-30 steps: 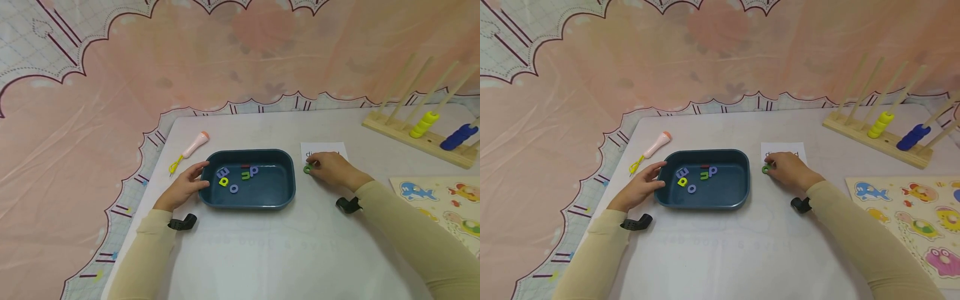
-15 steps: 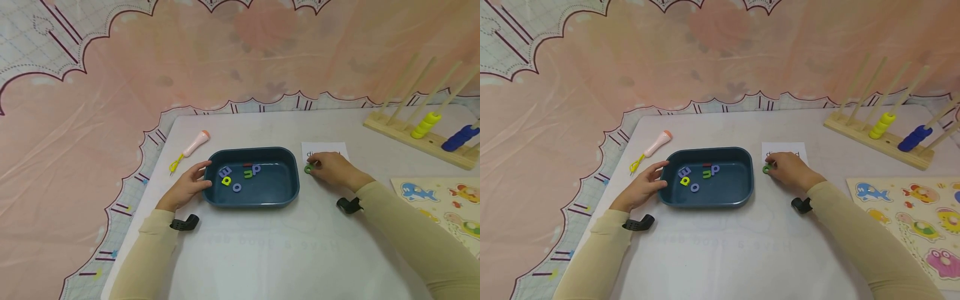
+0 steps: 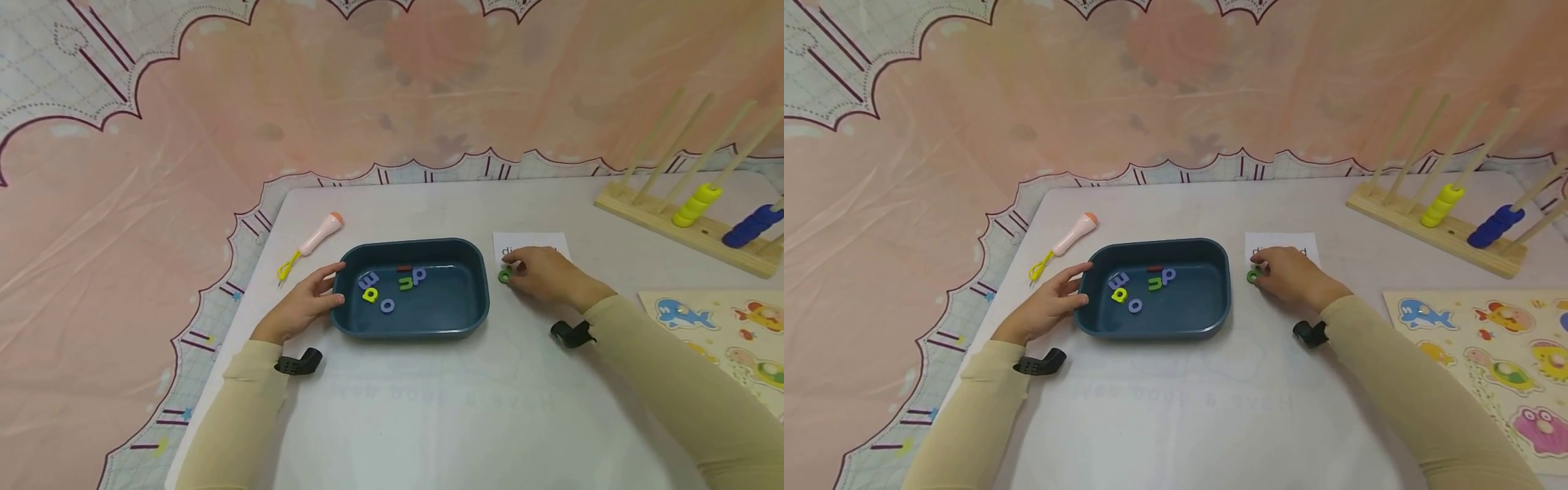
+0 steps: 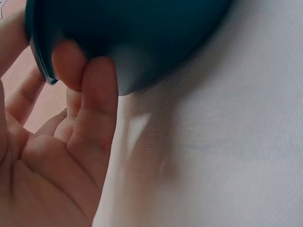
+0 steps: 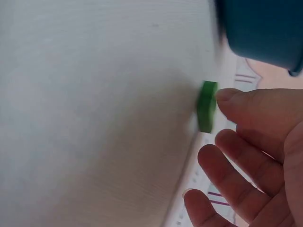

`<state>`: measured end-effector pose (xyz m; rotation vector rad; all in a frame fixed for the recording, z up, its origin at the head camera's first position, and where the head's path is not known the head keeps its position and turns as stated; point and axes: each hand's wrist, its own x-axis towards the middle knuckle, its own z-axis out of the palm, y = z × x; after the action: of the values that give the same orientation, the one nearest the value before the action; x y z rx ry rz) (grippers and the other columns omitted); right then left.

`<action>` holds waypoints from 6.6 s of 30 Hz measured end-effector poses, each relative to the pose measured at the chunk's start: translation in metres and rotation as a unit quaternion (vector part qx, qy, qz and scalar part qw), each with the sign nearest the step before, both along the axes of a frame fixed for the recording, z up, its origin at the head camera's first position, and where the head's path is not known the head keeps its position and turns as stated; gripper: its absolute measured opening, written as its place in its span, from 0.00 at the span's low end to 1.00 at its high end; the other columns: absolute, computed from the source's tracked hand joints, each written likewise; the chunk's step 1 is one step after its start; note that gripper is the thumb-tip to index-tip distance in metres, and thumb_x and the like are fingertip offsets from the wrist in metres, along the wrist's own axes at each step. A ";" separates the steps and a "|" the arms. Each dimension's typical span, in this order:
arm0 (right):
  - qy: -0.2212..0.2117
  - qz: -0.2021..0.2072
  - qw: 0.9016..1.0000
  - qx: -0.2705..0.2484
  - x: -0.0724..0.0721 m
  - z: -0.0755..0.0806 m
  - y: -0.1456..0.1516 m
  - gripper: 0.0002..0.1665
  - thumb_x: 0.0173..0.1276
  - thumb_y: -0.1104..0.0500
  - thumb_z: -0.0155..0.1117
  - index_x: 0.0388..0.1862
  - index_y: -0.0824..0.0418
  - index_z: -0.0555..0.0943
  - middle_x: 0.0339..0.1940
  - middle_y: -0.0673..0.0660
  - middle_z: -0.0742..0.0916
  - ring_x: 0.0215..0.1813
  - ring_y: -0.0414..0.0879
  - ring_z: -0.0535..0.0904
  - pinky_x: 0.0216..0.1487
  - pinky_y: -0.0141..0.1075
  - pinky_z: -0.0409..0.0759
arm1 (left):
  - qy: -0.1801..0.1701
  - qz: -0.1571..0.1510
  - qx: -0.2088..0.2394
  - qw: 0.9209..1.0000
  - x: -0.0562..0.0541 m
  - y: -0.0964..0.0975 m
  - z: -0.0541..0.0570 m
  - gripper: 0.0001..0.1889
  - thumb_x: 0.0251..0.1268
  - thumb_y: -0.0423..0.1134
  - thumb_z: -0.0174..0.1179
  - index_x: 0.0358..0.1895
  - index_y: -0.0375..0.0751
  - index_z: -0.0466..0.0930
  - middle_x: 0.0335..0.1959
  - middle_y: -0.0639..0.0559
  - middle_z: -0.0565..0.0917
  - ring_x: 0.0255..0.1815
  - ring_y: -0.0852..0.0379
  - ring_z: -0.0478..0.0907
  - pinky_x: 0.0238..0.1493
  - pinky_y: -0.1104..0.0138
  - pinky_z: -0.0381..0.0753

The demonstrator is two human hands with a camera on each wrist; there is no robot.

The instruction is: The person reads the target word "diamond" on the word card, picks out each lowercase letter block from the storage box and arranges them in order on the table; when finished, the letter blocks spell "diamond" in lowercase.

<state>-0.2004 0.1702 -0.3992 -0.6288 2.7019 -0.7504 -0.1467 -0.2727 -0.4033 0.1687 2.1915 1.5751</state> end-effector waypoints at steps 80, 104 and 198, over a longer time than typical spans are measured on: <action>0.045 0.183 0.982 0.025 -0.015 0.018 -0.155 0.24 0.72 0.57 0.65 0.65 0.65 0.78 0.61 0.60 0.83 0.63 0.52 0.77 0.68 0.46 0.70 | -0.016 0.012 0.006 1.000 0.002 0.005 0.002 0.37 0.72 0.36 0.61 0.80 0.49 0.53 0.79 0.36 0.54 0.74 0.38 0.61 0.65 0.48 0.69; -0.018 0.193 0.979 0.060 -0.018 0.011 -0.164 0.25 0.74 0.57 0.63 0.67 0.63 0.77 0.62 0.59 0.82 0.55 0.49 0.79 0.67 0.45 0.72 | -0.015 0.024 -0.002 1.000 0.002 0.002 0.002 0.37 0.73 0.36 0.60 0.80 0.49 0.53 0.79 0.37 0.54 0.74 0.38 0.61 0.65 0.48 0.69; 0.023 0.212 0.974 0.081 -0.015 0.016 -0.174 0.14 0.72 0.58 0.64 0.53 0.60 0.84 0.42 0.53 0.86 0.40 0.45 0.79 0.52 0.41 0.80 | -0.017 0.018 0.007 1.000 0.003 0.003 0.003 0.37 0.74 0.37 0.60 0.80 0.52 0.53 0.79 0.38 0.54 0.74 0.39 0.62 0.65 0.48 0.69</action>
<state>-0.2149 -0.0037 -0.3831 -1.1404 2.5015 -0.4058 -0.1433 -0.2702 -0.4007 0.1055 2.1695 1.6015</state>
